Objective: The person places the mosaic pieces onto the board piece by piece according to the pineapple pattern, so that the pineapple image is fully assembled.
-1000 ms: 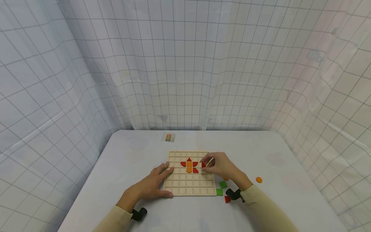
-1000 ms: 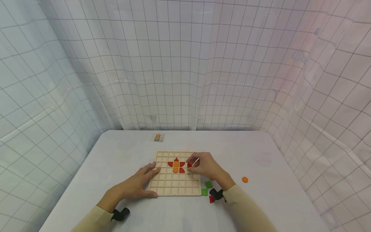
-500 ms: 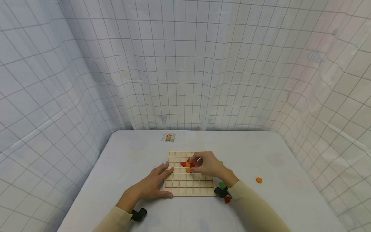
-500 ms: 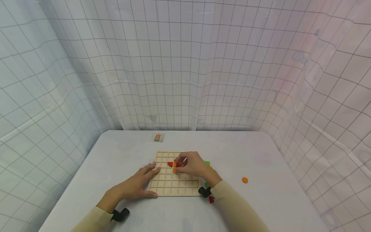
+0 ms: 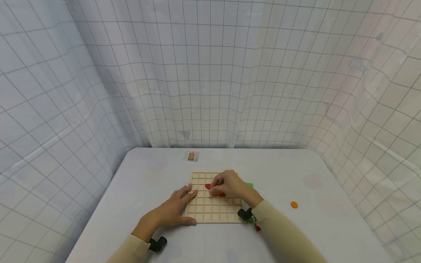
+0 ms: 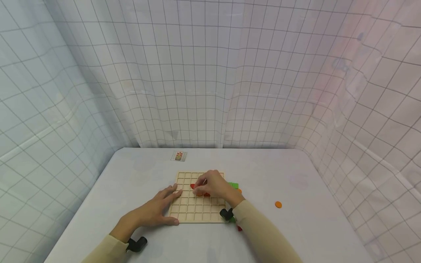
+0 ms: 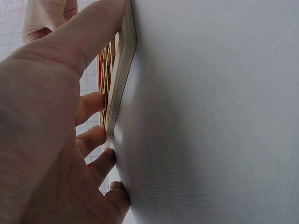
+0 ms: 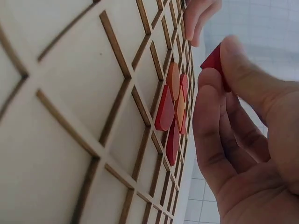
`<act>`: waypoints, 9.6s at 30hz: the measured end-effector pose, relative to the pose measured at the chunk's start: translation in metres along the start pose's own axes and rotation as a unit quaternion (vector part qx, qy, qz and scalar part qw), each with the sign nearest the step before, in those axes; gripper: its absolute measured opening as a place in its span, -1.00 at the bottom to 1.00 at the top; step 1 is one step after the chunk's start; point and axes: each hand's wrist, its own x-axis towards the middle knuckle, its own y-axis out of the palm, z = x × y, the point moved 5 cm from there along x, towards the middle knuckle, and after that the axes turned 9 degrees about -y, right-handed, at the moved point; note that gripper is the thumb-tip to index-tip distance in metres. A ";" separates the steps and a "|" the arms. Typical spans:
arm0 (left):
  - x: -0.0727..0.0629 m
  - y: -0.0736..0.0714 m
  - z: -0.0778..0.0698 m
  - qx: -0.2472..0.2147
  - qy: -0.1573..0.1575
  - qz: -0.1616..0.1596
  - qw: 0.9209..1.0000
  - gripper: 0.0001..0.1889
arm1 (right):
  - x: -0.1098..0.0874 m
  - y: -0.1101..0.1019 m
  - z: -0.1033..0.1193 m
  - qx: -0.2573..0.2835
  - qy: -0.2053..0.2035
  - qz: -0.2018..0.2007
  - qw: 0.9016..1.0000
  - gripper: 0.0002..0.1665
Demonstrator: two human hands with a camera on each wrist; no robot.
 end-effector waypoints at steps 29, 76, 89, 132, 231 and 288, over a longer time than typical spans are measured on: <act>-0.003 -0.001 -0.003 -0.005 -0.004 -0.002 1.000 0.20 | 0.015 0.021 -0.001 -0.063 0.002 0.042 0.997 -0.89; -0.001 0.001 -0.002 -0.013 -0.015 -0.001 1.000 0.22 | -0.084 -0.067 -0.056 -0.131 0.102 -0.036 0.986 -0.61; 0.001 0.003 0.004 -0.008 -0.019 -0.003 1.000 0.23 | -0.093 -0.066 -0.071 -0.109 0.124 -0.033 0.986 -0.56; 0.003 0.004 0.006 0.000 -0.013 0.003 1.000 0.22 | -0.099 -0.064 -0.068 -0.108 0.123 -0.087 0.983 -0.77; 0.003 0.005 0.006 -0.012 -0.023 -0.002 1.000 0.22 | -0.040 0.021 0.024 -0.086 -0.013 -0.003 0.996 -0.96; 0.001 0.002 -0.003 0.004 -0.021 -0.005 1.000 0.22 | -0.132 -0.064 -0.055 -0.107 0.195 -0.113 0.968 -0.81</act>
